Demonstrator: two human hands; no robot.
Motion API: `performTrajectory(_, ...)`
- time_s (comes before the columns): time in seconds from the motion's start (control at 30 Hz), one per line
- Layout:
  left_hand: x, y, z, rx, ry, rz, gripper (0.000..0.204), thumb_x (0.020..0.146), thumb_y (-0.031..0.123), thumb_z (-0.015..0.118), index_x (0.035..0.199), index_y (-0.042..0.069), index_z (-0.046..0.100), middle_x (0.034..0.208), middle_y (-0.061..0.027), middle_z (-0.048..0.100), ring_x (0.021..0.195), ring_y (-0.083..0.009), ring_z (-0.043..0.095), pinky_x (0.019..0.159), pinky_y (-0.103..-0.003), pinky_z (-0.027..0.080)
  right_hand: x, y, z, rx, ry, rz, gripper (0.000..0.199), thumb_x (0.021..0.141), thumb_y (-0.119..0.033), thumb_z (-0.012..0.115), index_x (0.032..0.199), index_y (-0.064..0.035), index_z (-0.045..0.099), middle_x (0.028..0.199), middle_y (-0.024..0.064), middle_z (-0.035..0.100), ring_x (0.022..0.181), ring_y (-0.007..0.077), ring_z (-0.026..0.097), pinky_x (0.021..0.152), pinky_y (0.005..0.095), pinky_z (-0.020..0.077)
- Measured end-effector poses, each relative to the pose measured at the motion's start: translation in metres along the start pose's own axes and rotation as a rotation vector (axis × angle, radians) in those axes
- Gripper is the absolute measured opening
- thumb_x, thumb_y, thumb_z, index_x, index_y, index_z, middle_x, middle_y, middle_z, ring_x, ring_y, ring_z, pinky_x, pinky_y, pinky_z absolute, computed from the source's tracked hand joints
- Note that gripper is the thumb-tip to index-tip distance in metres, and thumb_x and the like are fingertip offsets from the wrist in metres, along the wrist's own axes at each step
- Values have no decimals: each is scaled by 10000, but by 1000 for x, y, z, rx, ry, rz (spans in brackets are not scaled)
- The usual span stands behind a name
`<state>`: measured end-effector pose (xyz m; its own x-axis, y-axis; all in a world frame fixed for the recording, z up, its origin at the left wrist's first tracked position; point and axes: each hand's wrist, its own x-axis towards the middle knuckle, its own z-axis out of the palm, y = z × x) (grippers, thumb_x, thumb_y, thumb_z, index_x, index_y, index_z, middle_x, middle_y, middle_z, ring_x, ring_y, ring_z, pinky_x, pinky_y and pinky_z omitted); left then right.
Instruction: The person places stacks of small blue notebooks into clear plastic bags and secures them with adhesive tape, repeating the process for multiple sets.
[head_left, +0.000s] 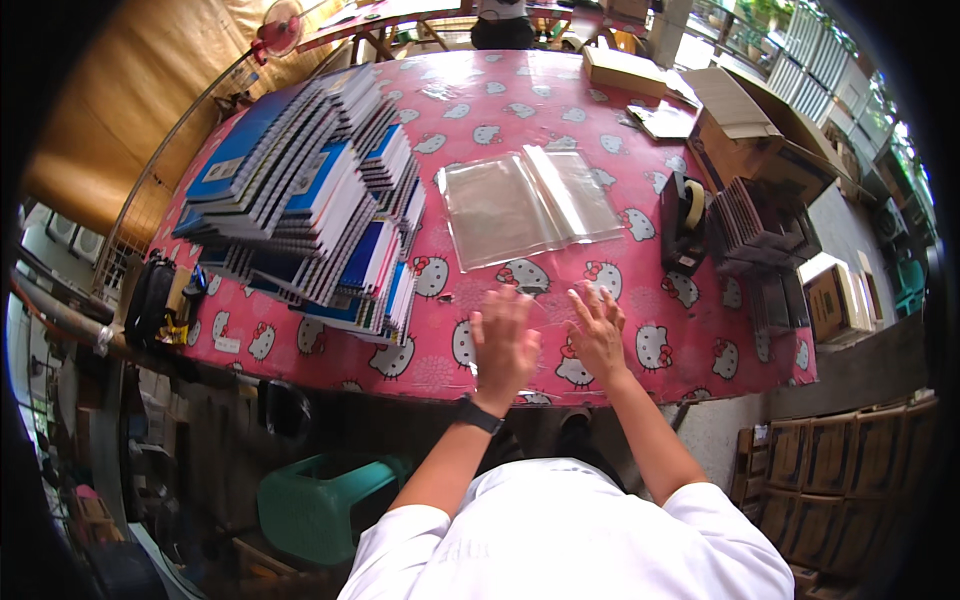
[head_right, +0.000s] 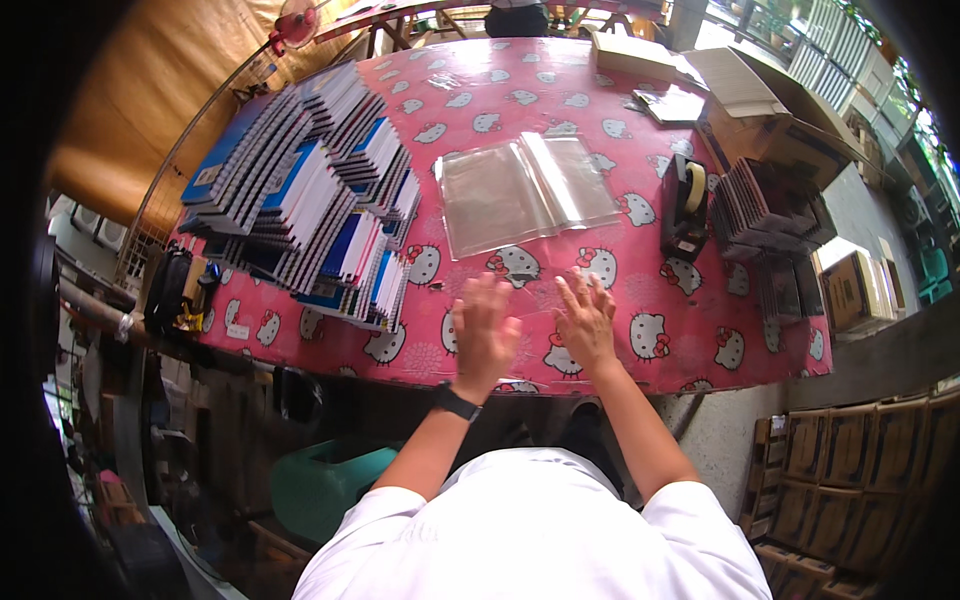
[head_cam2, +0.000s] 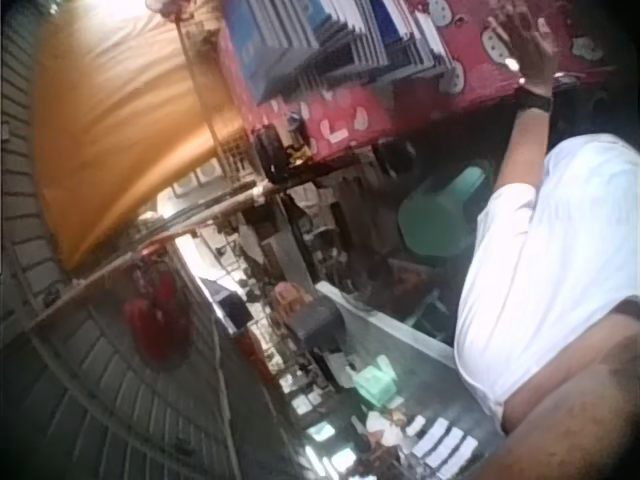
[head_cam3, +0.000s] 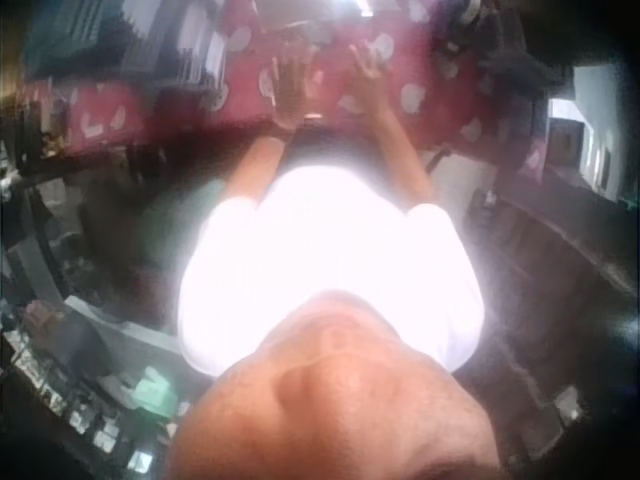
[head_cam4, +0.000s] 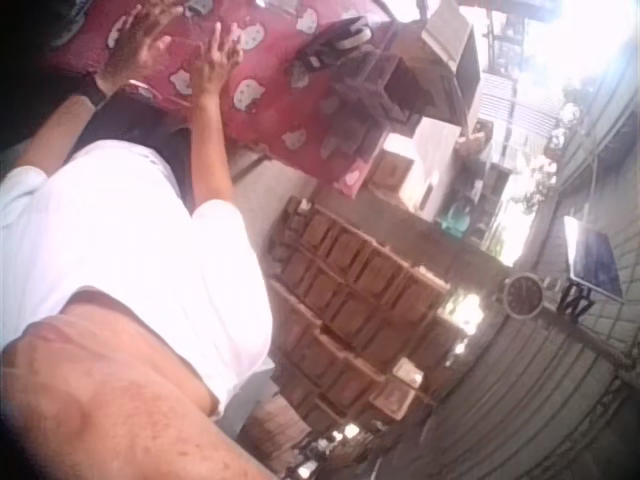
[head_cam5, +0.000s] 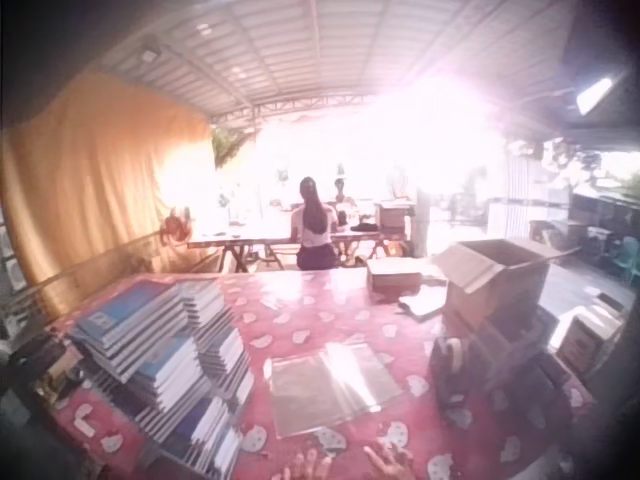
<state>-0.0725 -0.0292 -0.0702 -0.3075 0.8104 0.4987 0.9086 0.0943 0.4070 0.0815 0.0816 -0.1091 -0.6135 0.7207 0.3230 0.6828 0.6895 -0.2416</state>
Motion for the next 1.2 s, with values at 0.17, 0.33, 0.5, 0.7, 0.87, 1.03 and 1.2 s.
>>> performTrajectory(0.17, -32, -12, 36, 196, -399, -23, 702, 882, 487, 483, 1468, 182, 246, 1552, -121, 74, 1426, -315, 63, 1088, -598, 102, 18, -2, -9, 127, -42, 128, 523, 845, -309, 611, 1305, -95, 484, 1420, 163, 369, 1320, 344, 276, 1049, 492, 243)
performTrajectory(0.33, -24, -19, -8, -180, 88, 40, 575, 881, 328, 570, 1376, 120, 363, 1428, -152, 319, 1303, -329, 309, 1057, -498, 235, 132, -113, -99, 1336, -197, 92, 464, 881, -387, 597, 1220, -77, 529, 1140, 43, 615, 1035, 149, 541, 887, 347, 411)
performTrajectory(0.5, 44, -24, -171, -555, 962, -384, 519, 913, 281, 540, 1313, 10, 350, 1295, -131, 429, 1110, -211, 465, 907, -342, 381, 247, -204, -165, 1265, -255, -62, 744, 817, -675, 489, 1332, -143, 423, 1223, 118, 559, 1151, 215, 481, 948, 414, 350)
performTrajectory(0.7, 95, -67, -271, -1041, 722, -509, 534, 883, 411, 587, 1294, 117, 413, 1206, -33, 501, 1050, -184, 498, 859, -339, 384, 295, -273, -188, 1311, -428, -22, 830, 711, -620, 628, 1308, -71, 446, 1154, 168, 570, 1074, 239, 531, 938, 457, 352)
performTrajectory(0.87, 88, -48, -278, -997, 824, -447, 671, 867, 490, 585, 1330, 69, 343, 1198, -57, 489, 1074, -165, 471, 881, -328, 358, 261, -289, -208, 1541, 68, -292, 654, 679, -113, 743, 1240, 18, 434, 974, 120, 609, 884, 181, 593, 797, 298, 470)
performTrajectory(1.03, 65, 3, -252, -451, 623, -118, 971, 677, 400, 804, 1380, 7, 263, 1378, -156, 354, 1279, -254, 347, 1054, -410, 267, 164, -184, -265, 1339, 58, -595, 914, 527, 27, 745, 1354, -45, 361, 1142, 113, 565, 1048, 200, 552, 929, 328, 420)
performTrajectory(1.2, 52, 17, -135, -988, -82, -184, 823, 604, 159, 856, 1281, 18, 410, 1149, -98, 548, 1100, -184, 532, 931, -335, 441, 98, -70, -180, 1112, -219, -469, 890, 557, -17, 747, 1357, -89, 364, 1194, 96, 541, 1126, 200, 520, 977, 353, 395)
